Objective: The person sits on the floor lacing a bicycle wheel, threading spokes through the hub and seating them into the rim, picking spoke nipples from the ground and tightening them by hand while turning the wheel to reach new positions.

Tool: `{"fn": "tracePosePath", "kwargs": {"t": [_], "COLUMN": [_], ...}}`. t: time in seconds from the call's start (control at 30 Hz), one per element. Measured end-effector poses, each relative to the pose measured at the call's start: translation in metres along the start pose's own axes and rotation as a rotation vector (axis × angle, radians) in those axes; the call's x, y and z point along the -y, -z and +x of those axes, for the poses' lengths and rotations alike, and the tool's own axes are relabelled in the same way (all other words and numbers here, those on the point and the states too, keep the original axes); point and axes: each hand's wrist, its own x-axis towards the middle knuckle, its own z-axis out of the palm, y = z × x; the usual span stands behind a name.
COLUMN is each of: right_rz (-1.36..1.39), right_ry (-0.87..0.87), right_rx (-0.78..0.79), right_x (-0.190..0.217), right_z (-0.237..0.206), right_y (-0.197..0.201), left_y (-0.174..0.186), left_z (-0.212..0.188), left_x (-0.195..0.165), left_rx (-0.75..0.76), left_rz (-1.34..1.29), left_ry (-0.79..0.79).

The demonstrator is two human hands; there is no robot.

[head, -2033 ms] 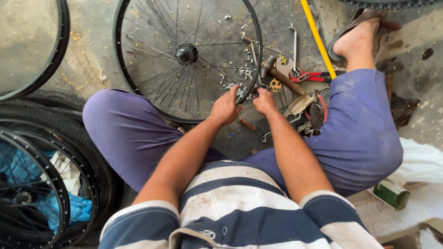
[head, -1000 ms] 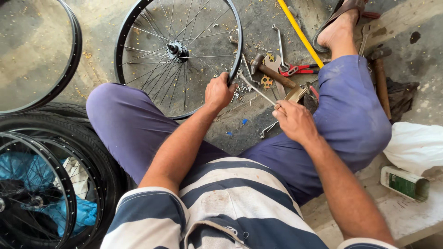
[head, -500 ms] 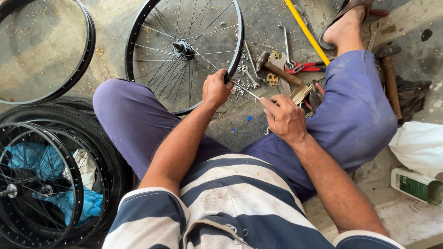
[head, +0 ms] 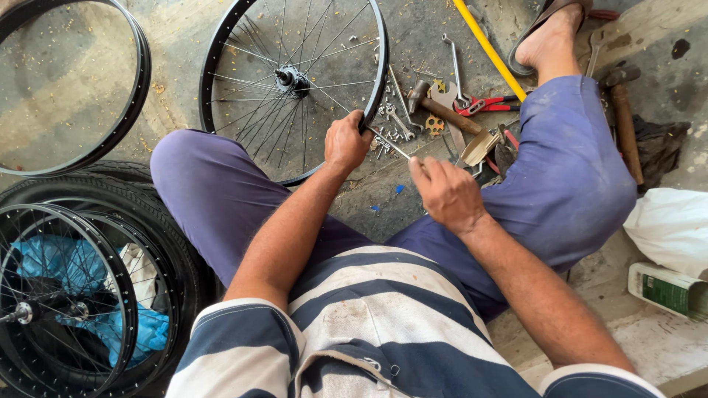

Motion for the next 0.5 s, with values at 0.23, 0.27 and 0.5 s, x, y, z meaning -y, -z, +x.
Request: {"fn": "tracePosePath", "kwargs": {"t": [0.23,0.27,0.5], "right_rz": [0.416,0.235,0.892], "right_ry": [-0.088,-0.033,-0.615], "right_rx": [-0.27,-0.2,0.037], "right_x": [-0.009,-0.007,-0.004], "right_z": [0.007,0.005,0.016], "right_y": [-0.011,-0.011,-0.011], "left_y": [0.003,0.003,0.005], "left_z": [0.002,0.001,0.001], "left_x": [0.002,0.003,0.004], "left_rx": [-0.017,-0.005,0.031], "left_rz": [-0.01,-0.014,-0.01], "left_ry": [-0.03,-0.014,-0.001]}}
